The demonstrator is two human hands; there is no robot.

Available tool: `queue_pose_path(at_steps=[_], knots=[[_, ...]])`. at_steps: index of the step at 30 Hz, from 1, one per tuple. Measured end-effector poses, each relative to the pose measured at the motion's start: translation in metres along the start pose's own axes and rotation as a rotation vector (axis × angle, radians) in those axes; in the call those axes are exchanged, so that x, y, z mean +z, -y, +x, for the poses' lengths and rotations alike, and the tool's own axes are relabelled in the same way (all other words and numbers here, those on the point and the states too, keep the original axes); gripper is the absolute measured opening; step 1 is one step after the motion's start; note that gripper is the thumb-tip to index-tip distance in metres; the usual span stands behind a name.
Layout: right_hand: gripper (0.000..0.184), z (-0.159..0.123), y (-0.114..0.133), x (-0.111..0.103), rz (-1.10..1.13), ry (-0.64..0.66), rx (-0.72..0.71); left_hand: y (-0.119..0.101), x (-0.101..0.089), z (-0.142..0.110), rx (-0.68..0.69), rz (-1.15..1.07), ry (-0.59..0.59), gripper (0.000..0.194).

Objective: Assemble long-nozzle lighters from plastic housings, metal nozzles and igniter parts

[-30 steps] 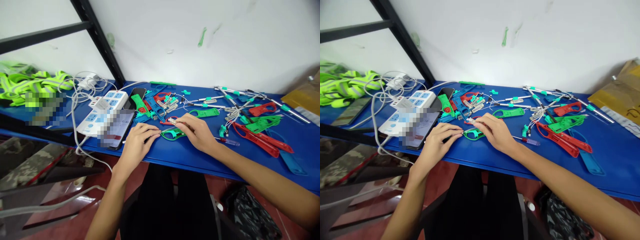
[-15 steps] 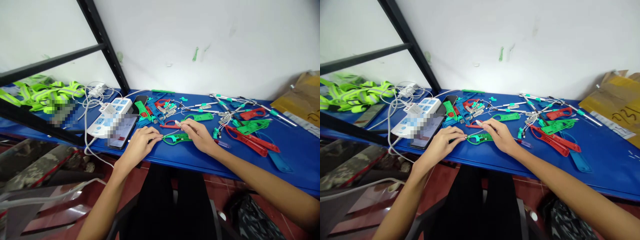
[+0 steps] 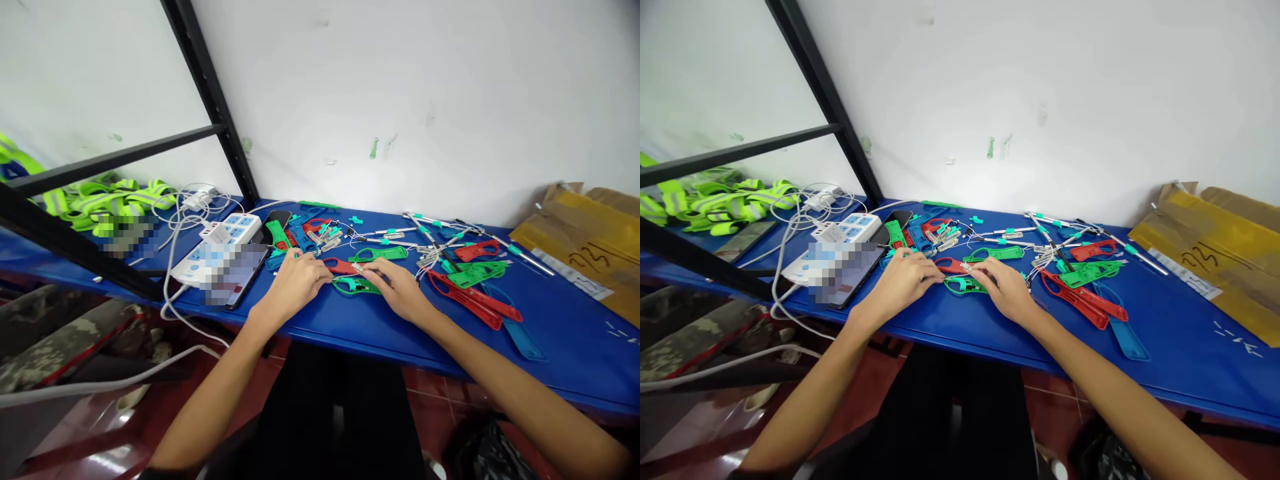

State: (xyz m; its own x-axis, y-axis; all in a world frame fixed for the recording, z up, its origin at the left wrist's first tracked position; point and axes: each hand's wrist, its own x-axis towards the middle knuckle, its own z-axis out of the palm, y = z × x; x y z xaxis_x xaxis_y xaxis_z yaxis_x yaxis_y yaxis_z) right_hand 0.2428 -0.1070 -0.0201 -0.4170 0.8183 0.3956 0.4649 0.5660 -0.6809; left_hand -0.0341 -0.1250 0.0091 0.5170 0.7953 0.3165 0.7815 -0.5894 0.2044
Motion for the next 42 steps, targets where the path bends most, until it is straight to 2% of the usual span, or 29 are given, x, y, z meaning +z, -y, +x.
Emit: queue_pose_path(at_steps=[4, 7, 10, 13, 16, 19, 21, 24, 27, 30, 34, 42], knots=[[0.037, 0.001, -0.001, 0.001, -0.002, 0.007, -0.010, 0.008, -0.011, 0.018, 0.026, -0.009, 0.104, 0.019], [0.034, 0.004, 0.004, 0.004, 0.023, 0.005, -0.008, 0.013, -0.014, 0.017, 0.040, -0.067, 0.154, 0.018], [0.030, 0.005, 0.012, 0.009, 0.096, 0.033, 0.024, 0.016, -0.011, 0.005, -0.003, -0.075, 0.143, 0.016], [0.028, 0.005, 0.018, 0.014, 0.157, 0.087, -0.006, 0.017, -0.010, -0.013, -0.060, -0.048, 0.106, 0.014], [0.022, 0.006, 0.022, 0.015, 0.160, 0.116, -0.059, 0.016, -0.019, -0.029, -0.092, -0.050, 0.145, 0.012], [0.020, 0.006, 0.026, 0.011, 0.240, 0.110, -0.055, 0.011, -0.029, -0.036, -0.090, -0.133, 0.162, 0.022], [0.019, 0.006, 0.027, 0.008, 0.318, 0.100, -0.044, 0.004, -0.029, -0.033, -0.105, -0.194, 0.116, 0.027], [0.020, 0.005, 0.027, 0.005, 0.363, 0.091, -0.019, -0.010, -0.016, -0.019, -0.097, -0.198, 0.037, 0.025], [0.021, 0.003, 0.025, 0.005, 0.339, 0.123, -0.008, -0.020, 0.002, -0.002, -0.051, -0.173, 0.089, 0.025], [0.019, 0.002, 0.024, 0.004, 0.255, 0.156, -0.067, -0.023, 0.011, 0.010, -0.058, -0.162, 0.137, 0.020], [0.017, 0.002, 0.025, -0.001, 0.165, 0.137, -0.135, -0.022, 0.006, 0.016, -0.084, -0.183, 0.175, 0.019], [0.013, 0.001, 0.019, -0.002, 0.092, 0.136, -0.127, -0.021, -0.006, 0.022, -0.121, -0.049, 0.212, 0.012]])
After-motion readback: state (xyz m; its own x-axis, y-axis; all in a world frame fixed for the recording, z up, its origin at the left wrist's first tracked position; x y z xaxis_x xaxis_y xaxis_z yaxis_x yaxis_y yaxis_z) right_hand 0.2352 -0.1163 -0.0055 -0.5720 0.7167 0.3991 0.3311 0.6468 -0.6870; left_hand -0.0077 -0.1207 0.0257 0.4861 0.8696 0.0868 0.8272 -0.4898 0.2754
